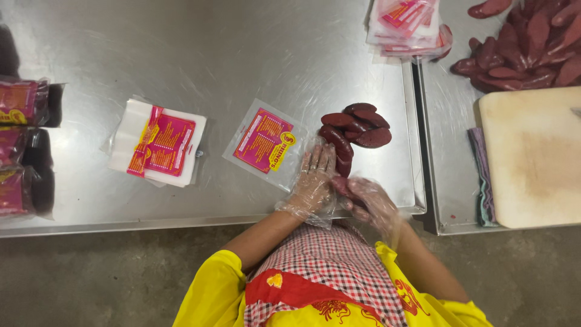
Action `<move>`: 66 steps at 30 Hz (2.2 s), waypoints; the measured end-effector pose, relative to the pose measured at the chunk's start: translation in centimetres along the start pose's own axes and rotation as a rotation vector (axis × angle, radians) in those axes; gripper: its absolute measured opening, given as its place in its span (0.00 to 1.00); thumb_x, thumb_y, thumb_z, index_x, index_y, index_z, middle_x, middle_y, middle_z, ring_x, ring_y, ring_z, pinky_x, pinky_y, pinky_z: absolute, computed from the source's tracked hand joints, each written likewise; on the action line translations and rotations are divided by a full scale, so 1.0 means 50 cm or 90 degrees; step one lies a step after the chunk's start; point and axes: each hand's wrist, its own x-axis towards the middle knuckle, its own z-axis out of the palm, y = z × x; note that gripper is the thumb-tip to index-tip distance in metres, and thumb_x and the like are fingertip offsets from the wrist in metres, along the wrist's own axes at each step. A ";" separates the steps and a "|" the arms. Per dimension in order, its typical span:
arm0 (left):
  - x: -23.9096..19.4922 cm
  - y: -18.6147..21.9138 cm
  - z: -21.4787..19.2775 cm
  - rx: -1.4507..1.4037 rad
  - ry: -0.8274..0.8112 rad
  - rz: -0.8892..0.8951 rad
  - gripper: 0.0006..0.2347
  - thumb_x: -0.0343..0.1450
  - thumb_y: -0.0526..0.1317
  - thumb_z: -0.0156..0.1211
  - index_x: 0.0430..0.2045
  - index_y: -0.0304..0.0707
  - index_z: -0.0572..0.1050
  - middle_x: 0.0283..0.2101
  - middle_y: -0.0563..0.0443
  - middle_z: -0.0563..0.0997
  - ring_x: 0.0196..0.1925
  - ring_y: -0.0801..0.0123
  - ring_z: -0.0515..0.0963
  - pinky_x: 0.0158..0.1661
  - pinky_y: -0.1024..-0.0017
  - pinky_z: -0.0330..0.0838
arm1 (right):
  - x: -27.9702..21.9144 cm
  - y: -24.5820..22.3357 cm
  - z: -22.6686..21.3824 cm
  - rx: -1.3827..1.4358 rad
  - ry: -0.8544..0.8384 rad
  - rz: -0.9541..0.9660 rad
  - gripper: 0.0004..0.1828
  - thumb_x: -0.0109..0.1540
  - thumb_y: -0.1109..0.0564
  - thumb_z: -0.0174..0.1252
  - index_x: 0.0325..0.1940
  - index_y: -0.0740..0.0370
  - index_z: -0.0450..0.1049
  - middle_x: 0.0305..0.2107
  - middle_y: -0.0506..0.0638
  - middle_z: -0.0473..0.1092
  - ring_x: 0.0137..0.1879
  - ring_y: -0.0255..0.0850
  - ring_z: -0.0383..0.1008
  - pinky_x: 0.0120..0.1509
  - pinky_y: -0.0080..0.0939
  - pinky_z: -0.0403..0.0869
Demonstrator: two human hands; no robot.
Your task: The person packs multiple dark-colored food items into plastic bags by hand, placing the filled bags on the metal table surface.
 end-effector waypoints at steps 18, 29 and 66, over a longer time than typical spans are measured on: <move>-0.001 -0.178 -0.047 0.158 0.046 -0.032 0.26 0.79 0.50 0.36 0.70 0.34 0.57 0.76 0.42 0.55 0.81 0.56 0.41 0.76 0.56 0.27 | 0.037 -0.058 0.166 -0.052 0.203 -0.385 0.15 0.61 0.61 0.63 0.52 0.65 0.78 0.38 0.46 0.76 0.38 0.31 0.74 0.38 0.29 0.73; -0.027 -0.171 -0.109 0.061 -0.118 -0.095 0.35 0.75 0.60 0.38 0.70 0.29 0.51 0.75 0.41 0.46 0.77 0.56 0.34 0.70 0.56 0.23 | 0.043 -0.042 0.190 -0.094 0.256 -0.436 0.13 0.65 0.63 0.61 0.54 0.65 0.78 0.35 0.43 0.72 0.35 0.28 0.67 0.35 0.27 0.67; -0.079 -0.172 -0.080 -0.393 0.239 0.120 0.17 0.78 0.34 0.50 0.64 0.30 0.68 0.67 0.41 0.72 0.75 0.51 0.64 0.76 0.56 0.48 | 0.264 -0.040 0.221 -0.902 -0.251 -0.361 0.22 0.65 0.54 0.56 0.63 0.61 0.71 0.58 0.63 0.70 0.66 0.55 0.70 0.72 0.52 0.67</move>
